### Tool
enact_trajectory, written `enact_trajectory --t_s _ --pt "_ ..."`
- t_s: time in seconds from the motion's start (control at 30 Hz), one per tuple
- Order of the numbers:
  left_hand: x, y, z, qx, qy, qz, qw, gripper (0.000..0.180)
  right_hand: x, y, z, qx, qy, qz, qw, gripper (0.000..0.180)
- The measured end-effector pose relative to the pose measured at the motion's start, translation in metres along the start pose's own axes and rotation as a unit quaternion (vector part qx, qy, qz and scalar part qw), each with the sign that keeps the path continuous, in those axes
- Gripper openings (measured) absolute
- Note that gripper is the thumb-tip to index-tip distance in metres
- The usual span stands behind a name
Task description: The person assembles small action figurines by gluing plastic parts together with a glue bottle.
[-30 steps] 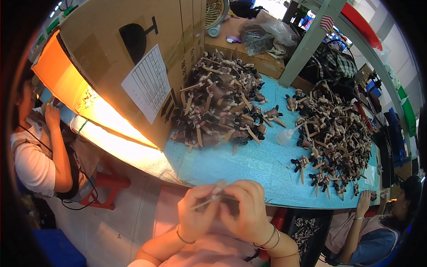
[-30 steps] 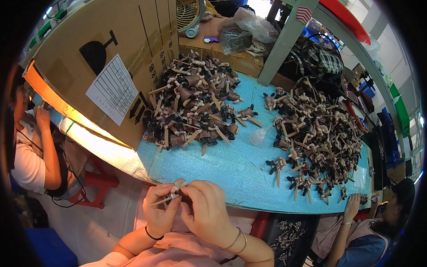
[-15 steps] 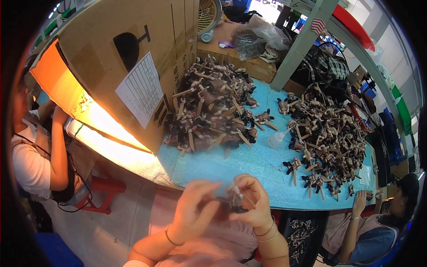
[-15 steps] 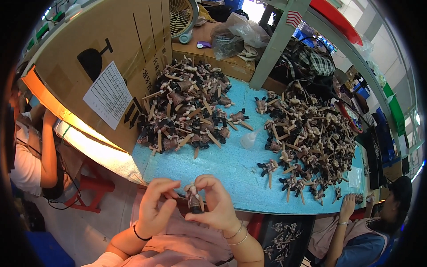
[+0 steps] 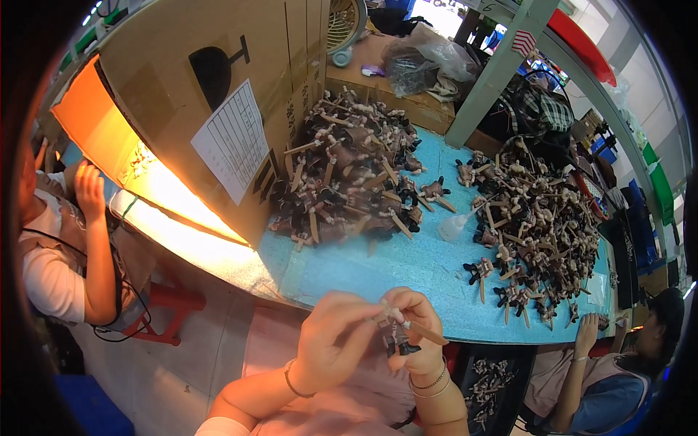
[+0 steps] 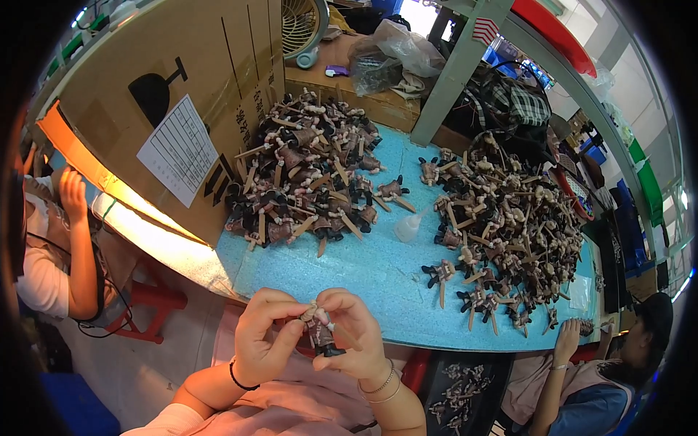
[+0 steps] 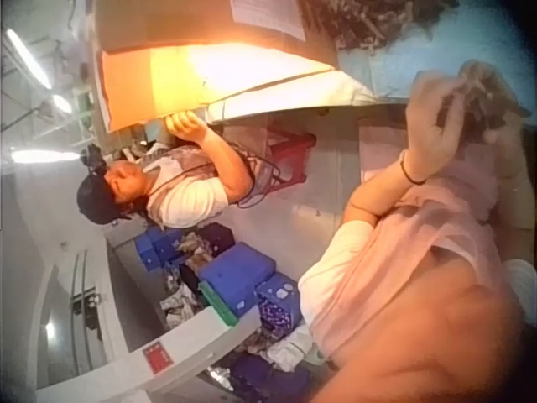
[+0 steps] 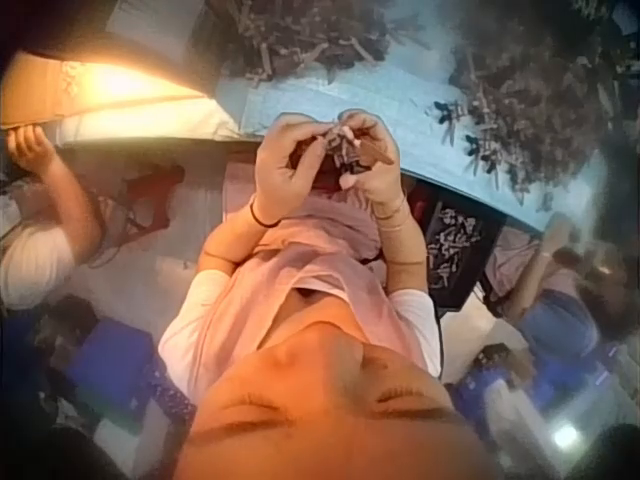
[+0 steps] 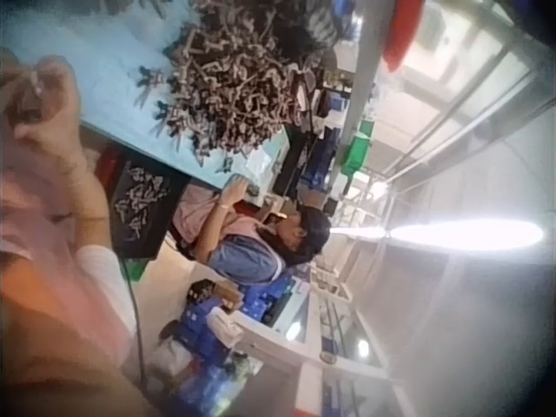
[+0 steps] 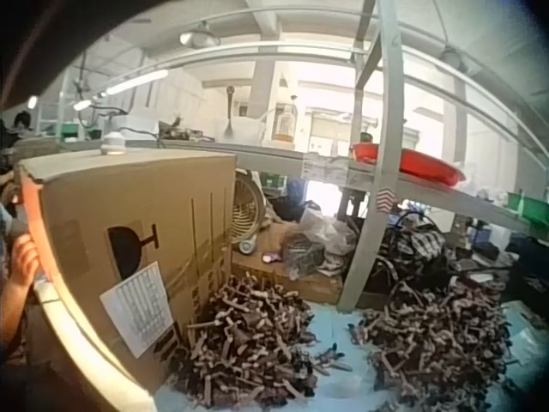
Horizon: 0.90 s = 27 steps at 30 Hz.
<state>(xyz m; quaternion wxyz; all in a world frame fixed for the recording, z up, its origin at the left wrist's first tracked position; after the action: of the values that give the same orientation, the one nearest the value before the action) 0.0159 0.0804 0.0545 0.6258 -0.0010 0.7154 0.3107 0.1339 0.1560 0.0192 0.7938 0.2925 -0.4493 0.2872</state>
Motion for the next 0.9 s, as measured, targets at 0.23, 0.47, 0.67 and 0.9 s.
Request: enact_trajectory --t_s 0.23,0.47,0.67,0.9 --pt "0.004 -0.005 0.001 0.053 -0.032 -0.018 0.998 0.05 -0.008 0.004 0.005 -0.058 0.032 0.035 0.997 0.073" --pt "0.008 0.004 0.004 0.127 -0.023 -0.037 0.991 0.062 -0.008 0.0 0.006 -0.126 0.046 0.041 0.99 0.069" --pt "0.013 0.002 0.006 0.155 -0.035 -0.037 0.987 0.067 0.0 0.002 0.005 -0.102 0.005 0.07 0.992 0.08" --pt "0.017 0.001 0.01 0.125 -0.01 -0.038 0.991 0.081 0.0 -0.004 -0.004 -0.099 -0.009 0.071 0.993 0.06"
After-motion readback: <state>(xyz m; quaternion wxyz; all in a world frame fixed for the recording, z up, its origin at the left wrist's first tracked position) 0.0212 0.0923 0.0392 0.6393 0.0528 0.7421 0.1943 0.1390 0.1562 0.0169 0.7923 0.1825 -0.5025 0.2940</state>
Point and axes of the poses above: each hand's wrist, its own y-axis towards the middle knuckle, its own z-axis out of the palm, x = y × z, the point moved 5 cm from there along y, towards the middle knuckle, and after that the axes turned 4 degrees about -y, right-handed, at the moved point
